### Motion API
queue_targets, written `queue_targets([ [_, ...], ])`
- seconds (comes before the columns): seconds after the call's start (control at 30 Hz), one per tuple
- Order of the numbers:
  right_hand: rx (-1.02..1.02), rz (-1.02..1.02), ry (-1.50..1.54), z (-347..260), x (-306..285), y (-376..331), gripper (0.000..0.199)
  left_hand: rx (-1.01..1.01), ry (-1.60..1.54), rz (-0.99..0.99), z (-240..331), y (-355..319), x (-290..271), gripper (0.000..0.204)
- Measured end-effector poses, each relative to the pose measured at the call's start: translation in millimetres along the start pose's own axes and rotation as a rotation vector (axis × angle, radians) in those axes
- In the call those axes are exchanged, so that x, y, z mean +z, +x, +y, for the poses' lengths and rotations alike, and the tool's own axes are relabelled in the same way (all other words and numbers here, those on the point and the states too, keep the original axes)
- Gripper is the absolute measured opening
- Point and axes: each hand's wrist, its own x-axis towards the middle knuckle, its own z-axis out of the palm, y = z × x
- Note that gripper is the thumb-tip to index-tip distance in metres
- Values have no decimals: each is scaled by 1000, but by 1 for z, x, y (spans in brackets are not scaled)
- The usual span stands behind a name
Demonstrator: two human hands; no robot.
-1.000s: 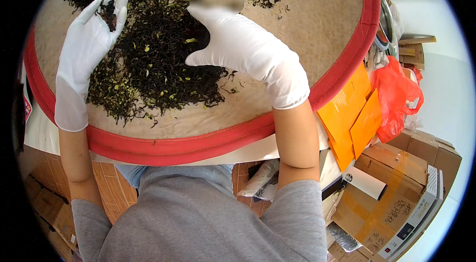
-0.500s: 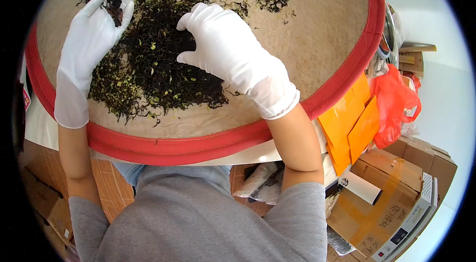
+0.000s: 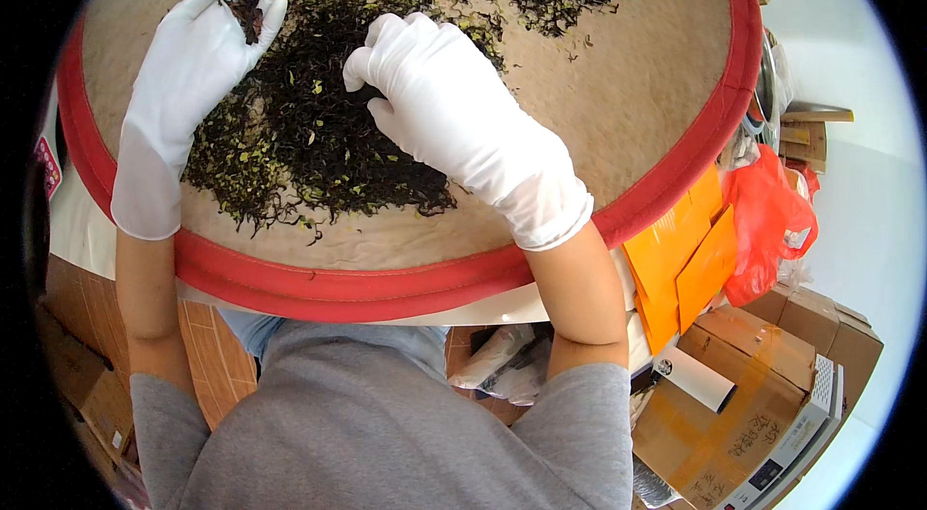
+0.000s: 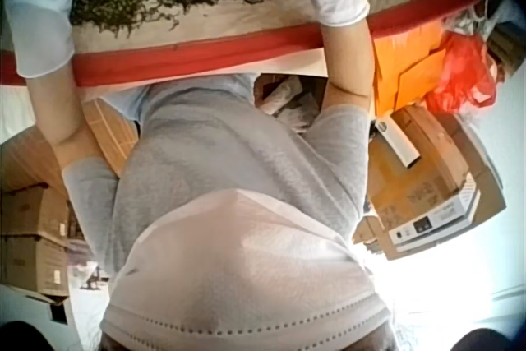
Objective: The person wearing white gloves sorts through a pile of dried tea leaves on a large circular tray. They pick up small handfuls of leaves, separate them, and place the sorted portions back onto the tray.
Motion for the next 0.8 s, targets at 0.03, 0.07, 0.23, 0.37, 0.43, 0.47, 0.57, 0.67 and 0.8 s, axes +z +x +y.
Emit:
queue_targets([
  [0.03,3,-9,-13,0,0,1,25,51,-4,133,-4,0,5,42],
  [0.07,9,-18,-27,2,1,2,23,99,-10,264,-13,1,25,39],
  [0.23,19,-12,-66,-1,5,4,15,134,-17,383,-18,1,37,37],
  [0.37,-4,54,-44,0,8,6,8,143,-5,401,-18,2,35,38],
  [0.43,6,114,55,0,6,5,5,141,-17,392,-17,3,35,38],
  [0.47,27,137,144,1,5,5,5,139,-33,383,-16,2,35,38],
  [0.57,169,194,337,2,-1,2,7,134,-68,338,-15,1,33,38],
  [0.67,402,81,520,3,-18,-1,14,136,-72,327,-14,1,34,37],
  [0.8,531,-209,759,3,-36,-6,17,152,-49,359,-15,1,35,37],
])
